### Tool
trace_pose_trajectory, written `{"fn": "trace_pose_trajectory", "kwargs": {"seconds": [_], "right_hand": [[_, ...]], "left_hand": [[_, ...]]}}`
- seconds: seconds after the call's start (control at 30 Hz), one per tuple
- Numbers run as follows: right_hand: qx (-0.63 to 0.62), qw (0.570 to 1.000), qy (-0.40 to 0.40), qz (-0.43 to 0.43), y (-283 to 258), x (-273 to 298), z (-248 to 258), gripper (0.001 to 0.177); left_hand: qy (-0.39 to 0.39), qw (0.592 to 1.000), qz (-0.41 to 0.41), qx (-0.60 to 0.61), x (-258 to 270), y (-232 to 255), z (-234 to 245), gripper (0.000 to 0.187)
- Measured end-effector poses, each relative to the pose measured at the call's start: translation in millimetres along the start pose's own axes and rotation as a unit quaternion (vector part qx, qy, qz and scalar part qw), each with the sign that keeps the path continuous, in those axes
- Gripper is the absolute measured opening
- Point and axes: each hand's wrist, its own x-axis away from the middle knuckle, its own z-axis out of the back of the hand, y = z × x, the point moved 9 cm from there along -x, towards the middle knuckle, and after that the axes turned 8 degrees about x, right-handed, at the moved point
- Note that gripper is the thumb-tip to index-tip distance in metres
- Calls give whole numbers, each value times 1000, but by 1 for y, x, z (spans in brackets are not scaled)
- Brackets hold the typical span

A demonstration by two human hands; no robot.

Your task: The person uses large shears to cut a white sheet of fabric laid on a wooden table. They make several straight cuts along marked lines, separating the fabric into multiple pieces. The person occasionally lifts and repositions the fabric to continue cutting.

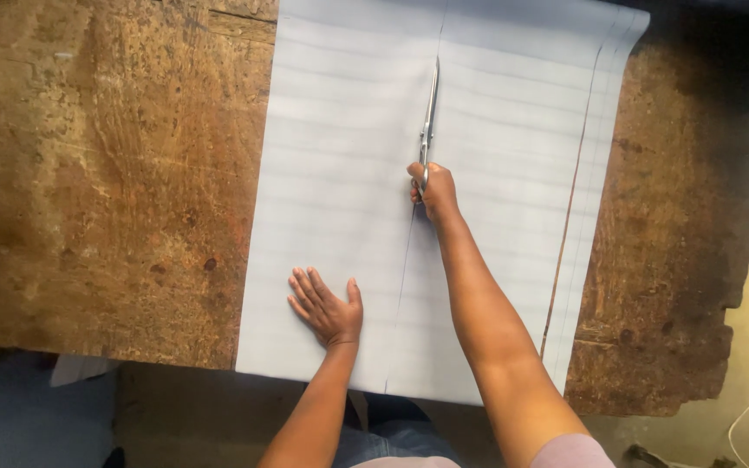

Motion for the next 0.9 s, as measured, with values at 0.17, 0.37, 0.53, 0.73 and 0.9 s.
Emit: {"fn": "trace_pose_trajectory", "kwargs": {"seconds": [0.17, 0.37, 0.53, 0.73, 0.9], "right_hand": [[-16, 1000, -3, -18, -17, -30, -5, 25], [-10, 1000, 0, -20, -38, -40, -4, 27], [-34, 999, 1, 3, -24, -53, -4, 21], [-41, 999, 4, 3, -36, -65, -7, 21], [-37, 999, 12, 8, -49, -71, -6, 21]], "left_hand": [[-4, 1000, -5, -2, 0, -2, -1, 92], [-7, 1000, -1, -7, -1, -2, -4, 93], [8, 1000, -10, -2, 0, 1, 6, 90], [18, 1000, -18, -8, -2, 1, 5, 89], [10, 1000, -13, -5, 0, 1, 3, 90]]}}
